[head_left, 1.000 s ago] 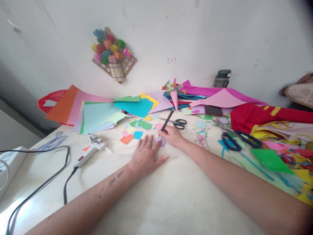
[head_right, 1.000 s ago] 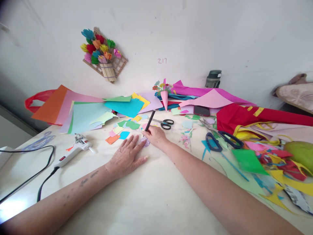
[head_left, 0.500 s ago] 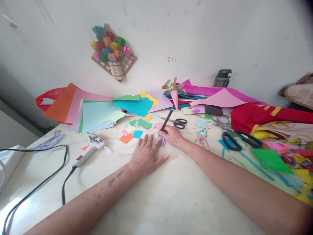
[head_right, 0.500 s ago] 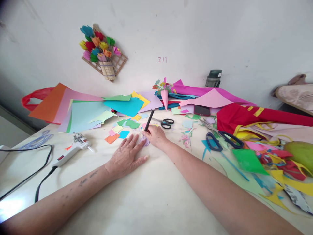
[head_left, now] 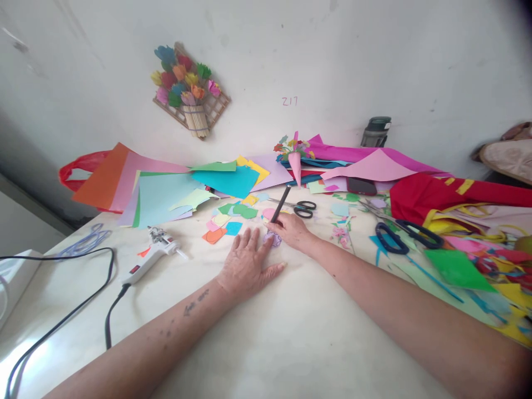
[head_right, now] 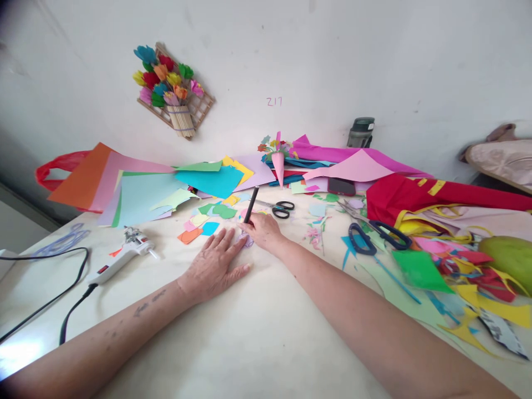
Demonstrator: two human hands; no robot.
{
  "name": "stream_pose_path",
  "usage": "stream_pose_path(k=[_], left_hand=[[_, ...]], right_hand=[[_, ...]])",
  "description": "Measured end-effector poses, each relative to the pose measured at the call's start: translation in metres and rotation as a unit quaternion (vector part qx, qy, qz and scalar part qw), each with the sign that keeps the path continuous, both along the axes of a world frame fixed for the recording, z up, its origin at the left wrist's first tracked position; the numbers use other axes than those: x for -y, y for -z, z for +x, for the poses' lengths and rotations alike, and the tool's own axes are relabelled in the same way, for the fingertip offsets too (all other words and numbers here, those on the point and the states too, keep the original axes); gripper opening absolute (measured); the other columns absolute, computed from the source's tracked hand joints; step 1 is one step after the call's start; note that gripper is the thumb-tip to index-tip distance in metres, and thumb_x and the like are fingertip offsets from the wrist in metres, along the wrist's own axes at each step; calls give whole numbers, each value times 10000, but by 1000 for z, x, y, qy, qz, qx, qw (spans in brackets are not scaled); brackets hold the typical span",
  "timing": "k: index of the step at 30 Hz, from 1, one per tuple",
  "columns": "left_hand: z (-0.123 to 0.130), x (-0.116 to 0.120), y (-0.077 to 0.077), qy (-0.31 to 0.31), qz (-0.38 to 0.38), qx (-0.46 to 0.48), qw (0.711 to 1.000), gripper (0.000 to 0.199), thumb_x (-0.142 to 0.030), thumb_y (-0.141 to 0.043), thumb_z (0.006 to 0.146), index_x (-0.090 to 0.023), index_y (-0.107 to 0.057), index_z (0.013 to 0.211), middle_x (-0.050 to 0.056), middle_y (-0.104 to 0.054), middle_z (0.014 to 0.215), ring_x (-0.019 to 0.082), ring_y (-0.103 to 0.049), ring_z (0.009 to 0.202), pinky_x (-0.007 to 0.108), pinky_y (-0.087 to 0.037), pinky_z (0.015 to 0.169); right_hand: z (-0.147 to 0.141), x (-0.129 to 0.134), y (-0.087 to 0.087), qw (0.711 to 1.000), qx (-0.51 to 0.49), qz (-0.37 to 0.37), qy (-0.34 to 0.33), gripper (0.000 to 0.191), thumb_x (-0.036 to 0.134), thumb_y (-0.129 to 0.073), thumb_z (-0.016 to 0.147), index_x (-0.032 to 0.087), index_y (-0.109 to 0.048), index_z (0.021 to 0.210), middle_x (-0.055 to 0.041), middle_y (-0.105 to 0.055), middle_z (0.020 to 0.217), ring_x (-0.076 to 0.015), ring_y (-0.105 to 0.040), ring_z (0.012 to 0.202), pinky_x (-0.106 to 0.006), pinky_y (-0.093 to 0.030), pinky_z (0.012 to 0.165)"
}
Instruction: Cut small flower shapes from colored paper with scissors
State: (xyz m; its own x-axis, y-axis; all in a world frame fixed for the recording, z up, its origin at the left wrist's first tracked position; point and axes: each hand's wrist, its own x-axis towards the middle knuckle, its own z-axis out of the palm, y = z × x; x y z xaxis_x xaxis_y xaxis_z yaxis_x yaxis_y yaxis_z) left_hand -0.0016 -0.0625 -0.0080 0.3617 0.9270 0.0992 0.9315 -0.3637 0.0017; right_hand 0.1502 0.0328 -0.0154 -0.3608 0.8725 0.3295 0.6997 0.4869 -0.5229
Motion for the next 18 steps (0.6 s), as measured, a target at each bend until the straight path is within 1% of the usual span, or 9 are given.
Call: stream_pose_path(k=[5, 10, 13, 18], left_hand=[[1, 0, -2, -4, -14, -10, 1000, 767, -693, -314, 886, -192, -426, 1457, 183, -350, 1532, 393, -268, 1423, 566, -254, 1121], [1, 0, -2, -4, -7, -5, 1000, 769, -702, -325, 879, -204, -430, 1455, 175, -364, 1526, 389, -277, 1420, 566, -258, 1121], [0, 0, -1, -3, -8, -8, 1000, 769, -700, -321, 880, -201, -432, 1454, 176, -365, 1525, 391, -277, 1419, 564, -258, 1121], [-2, -1, 4, 9, 13, 4, 1000, 751, -700, -330, 879, -220, -442, 1445, 167, -383, 1515, 385, -289, 1414, 575, -265, 1115]], right_hand=[[0, 1, -1, 1000, -2, -2, -3, 207, 340, -576, 884, 197, -725, 877, -47, -722, 766, -183, -643, 733, -247, -397, 640], [0, 1, -2, 1000, -6, -4, -7, 186, 329, -588, 879, 201, -723, 868, -47, -723, 767, -183, -645, 733, -245, -398, 636], [0, 1, -2, 1000, -9, -5, -6, 187, 331, -586, 878, 201, -720, 864, -45, -721, 765, -180, -642, 721, -245, -398, 628], [0, 1, -2, 1000, -10, 5, -9, 169, 316, -592, 871, 208, -722, 872, -40, -723, 773, -180, -645, 735, -244, -405, 638]])
